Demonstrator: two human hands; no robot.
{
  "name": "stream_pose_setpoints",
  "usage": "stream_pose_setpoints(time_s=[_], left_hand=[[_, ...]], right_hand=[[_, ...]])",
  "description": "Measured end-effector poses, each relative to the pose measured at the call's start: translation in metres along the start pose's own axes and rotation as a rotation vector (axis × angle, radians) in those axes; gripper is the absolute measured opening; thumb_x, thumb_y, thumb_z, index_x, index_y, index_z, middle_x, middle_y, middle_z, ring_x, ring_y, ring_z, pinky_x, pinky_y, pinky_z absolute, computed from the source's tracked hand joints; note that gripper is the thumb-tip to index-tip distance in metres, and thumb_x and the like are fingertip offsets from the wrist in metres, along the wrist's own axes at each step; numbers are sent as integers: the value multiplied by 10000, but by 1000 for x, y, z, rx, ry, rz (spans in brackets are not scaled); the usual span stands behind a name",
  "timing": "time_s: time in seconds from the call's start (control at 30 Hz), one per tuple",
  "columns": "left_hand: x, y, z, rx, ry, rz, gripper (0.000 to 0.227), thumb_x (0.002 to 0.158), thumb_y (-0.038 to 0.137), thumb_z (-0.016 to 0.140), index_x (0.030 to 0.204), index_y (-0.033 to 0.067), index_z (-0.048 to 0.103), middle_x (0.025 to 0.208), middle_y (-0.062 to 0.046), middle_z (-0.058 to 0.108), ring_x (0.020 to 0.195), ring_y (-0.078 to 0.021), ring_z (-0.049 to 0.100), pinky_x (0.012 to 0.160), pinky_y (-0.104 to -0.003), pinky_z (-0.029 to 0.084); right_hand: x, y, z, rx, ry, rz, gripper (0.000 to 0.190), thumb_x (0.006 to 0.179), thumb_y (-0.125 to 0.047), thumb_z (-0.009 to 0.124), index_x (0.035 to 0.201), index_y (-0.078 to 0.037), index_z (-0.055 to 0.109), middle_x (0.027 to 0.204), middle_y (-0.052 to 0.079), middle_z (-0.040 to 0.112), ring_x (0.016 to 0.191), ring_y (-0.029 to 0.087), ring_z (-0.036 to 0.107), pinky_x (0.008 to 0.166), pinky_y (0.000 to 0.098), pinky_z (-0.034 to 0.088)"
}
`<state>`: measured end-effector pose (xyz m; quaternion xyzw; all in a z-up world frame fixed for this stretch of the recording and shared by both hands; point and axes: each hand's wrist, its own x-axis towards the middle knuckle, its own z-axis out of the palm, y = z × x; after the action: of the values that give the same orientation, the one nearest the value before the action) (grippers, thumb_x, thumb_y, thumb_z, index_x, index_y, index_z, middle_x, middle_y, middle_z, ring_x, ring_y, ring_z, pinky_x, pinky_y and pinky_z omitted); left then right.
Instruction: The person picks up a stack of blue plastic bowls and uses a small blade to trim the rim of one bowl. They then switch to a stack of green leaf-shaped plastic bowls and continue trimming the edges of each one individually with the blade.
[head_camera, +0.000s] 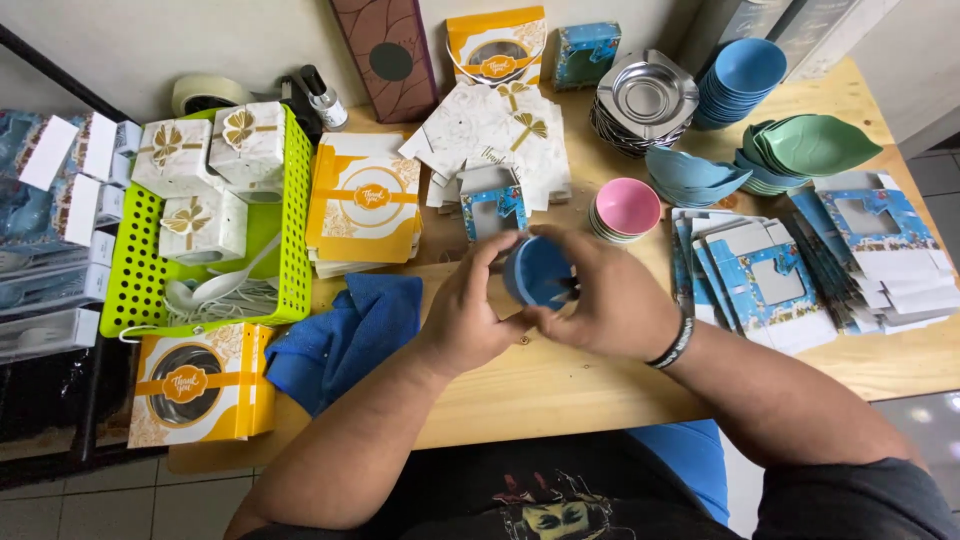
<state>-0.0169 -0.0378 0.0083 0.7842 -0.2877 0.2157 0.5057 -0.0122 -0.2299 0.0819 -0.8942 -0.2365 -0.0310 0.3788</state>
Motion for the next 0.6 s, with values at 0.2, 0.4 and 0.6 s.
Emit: stream_pose_setpoints(time_s=[0.2, 0.4, 0.6], left_hand=[[5, 3, -14, -10, -111, -81, 884, 847, 254, 822, 1493, -57, 305, 1499, -350, 374, 1234, -508, 580, 984, -569, 562], [1, 1, -13, -56, -162, -113, 783, 820, 174, 835, 1462, 16, 415, 1471, -237, 447, 1218, -427, 620, 967, -484, 582], [-1, -8, -13, -126, -159, -148, 662, 881, 192, 788, 1440, 49, 462, 1422, -193, 499, 1197, -389, 641, 942, -475, 595]], right_hand=[[15, 31, -54, -378, 67, 298, 821, 734, -416, 849, 1458, -125, 593, 1135, 236, 728, 1024, 488, 704, 848, 598, 569], [27, 35, -69, -512, -12, 437, 786, 797, -450, 830, 1470, -95, 631, 1207, 253, 737, 1104, 479, 703, 887, 546, 569], [23, 48, -71, -506, 75, 252, 817, 806, -413, 835, 1493, -41, 598, 1198, 271, 712, 1014, 515, 701, 803, 594, 572]])
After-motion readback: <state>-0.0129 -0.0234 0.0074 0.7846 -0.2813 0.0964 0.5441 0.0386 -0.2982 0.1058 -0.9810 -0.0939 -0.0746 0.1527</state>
